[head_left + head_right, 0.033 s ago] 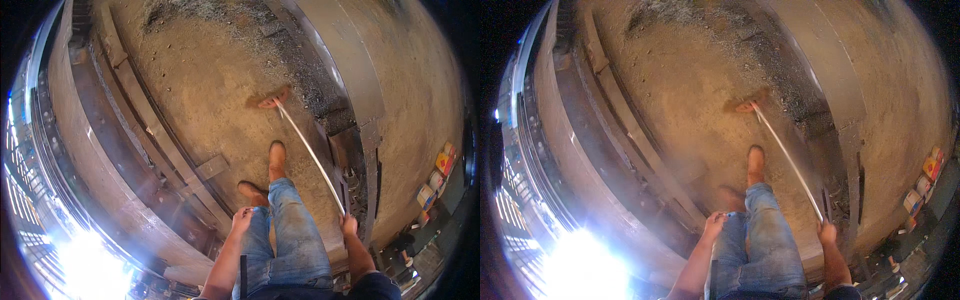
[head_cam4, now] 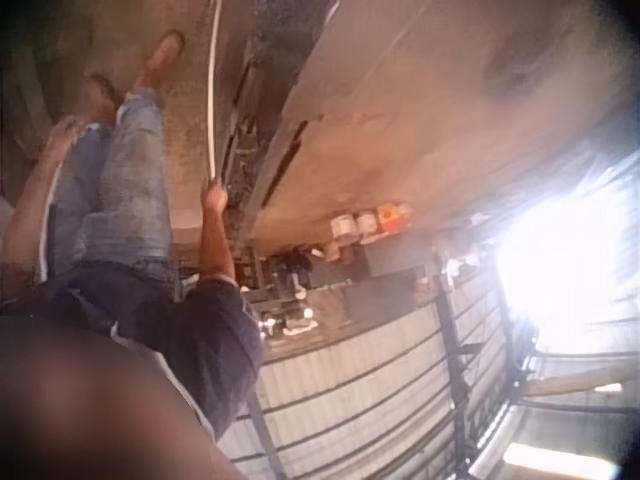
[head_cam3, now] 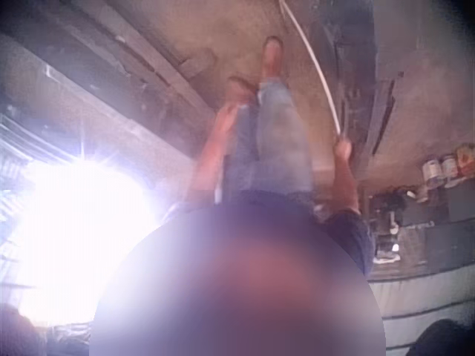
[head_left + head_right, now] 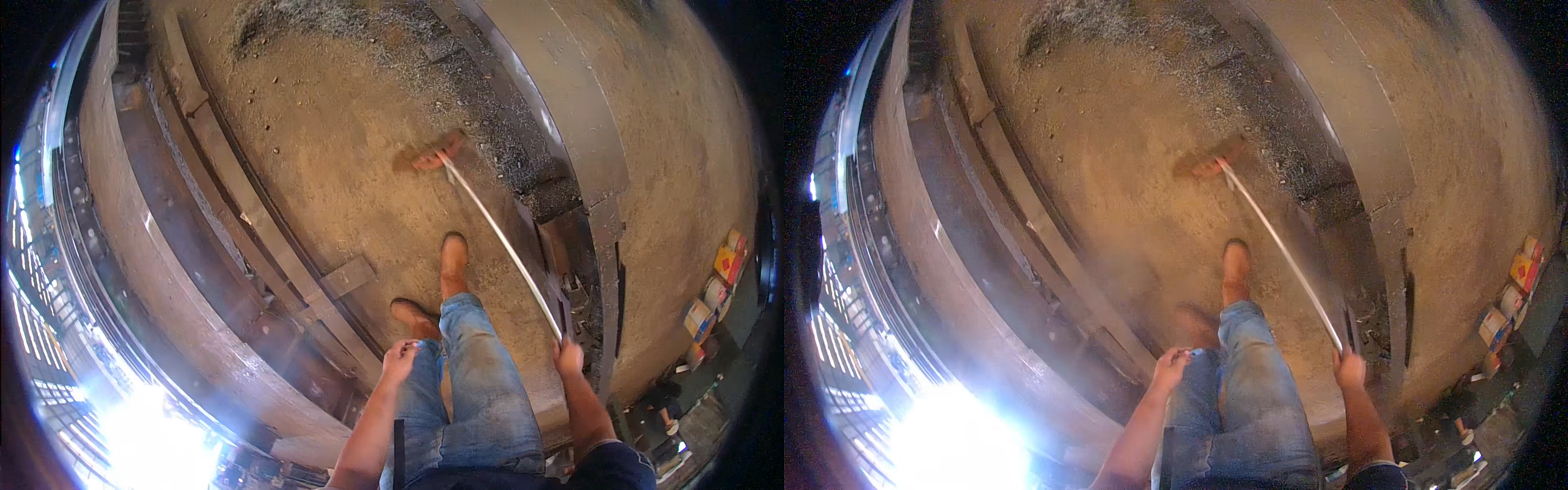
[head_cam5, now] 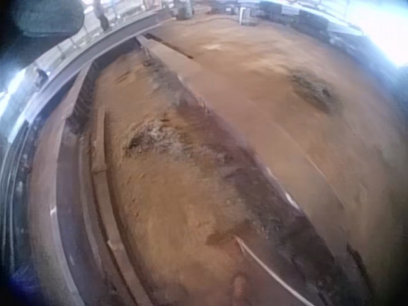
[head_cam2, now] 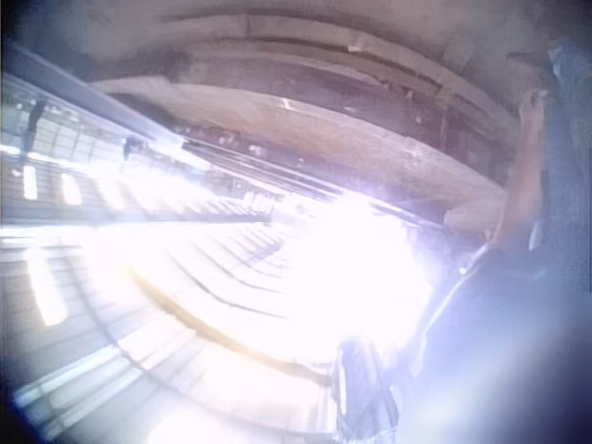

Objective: The person sweeps metal shavings and debris on a workshop floor using a broom. They gather the debris into a pile and continue sweeping around metal beams and other objects on the floor.

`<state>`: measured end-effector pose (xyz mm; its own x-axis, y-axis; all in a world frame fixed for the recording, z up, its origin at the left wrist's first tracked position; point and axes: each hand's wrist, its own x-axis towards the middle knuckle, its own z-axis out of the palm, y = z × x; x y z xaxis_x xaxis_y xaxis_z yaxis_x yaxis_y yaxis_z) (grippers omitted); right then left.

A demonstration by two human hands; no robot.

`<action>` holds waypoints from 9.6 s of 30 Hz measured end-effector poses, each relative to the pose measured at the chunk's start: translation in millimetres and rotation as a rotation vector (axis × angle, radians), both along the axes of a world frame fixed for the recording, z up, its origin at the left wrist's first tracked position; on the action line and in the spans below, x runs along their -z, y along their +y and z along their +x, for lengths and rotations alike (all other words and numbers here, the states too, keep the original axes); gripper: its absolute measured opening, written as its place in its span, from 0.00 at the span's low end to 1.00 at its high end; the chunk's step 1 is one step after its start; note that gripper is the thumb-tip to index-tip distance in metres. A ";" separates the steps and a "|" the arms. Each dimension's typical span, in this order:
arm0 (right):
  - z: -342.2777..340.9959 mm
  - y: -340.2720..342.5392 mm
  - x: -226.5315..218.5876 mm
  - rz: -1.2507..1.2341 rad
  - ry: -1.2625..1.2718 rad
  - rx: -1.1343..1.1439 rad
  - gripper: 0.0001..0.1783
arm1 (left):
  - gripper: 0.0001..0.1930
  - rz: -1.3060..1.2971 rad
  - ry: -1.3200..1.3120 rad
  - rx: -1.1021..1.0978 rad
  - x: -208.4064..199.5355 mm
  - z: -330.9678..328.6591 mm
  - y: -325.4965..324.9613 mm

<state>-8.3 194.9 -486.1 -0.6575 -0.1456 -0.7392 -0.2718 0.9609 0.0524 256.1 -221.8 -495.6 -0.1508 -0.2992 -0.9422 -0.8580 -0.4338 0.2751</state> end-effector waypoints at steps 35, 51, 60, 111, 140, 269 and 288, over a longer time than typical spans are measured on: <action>-3.5 -287.8 -119.5 -0.813 -1.206 0.705 0.31 | 0.23 -1.149 0.675 0.880 -72.9 -210.6 -22.3; -51.8 -298.7 -71.6 -0.768 -0.140 0.411 0.30 | 0.28 -0.136 1.202 0.037 -243.8 -319.2 -49.3; -110.6 -404.6 -95.0 -0.631 0.090 0.216 0.16 | 0.23 -0.066 1.395 0.157 -296.8 -360.1 -159.4; -327.8 -340.1 -16.7 -0.638 0.607 1.310 0.06 | 0.18 0.331 1.489 0.673 -322.2 -708.8 -8.9; -255.0 -481.7 125.7 -0.236 0.251 0.845 0.09 | 0.18 0.110 1.115 0.422 -94.1 -589.3 -289.6; -227.5 -913.1 64.7 -0.441 -0.183 -0.225 0.09 | 0.17 -0.383 1.549 0.154 -286.7 -350.3 -635.6; -185.3 -898.6 107.1 -0.749 -0.058 0.118 0.06 | 0.23 -0.268 1.420 0.672 -214.5 -374.8 -584.6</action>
<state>-193.6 -703.7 -593.1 -0.6630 -0.5534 -0.5041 -0.1477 0.7569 -0.6366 -118.7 -806.4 -281.1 -0.9888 0.0541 0.1387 0.1432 0.0909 0.9855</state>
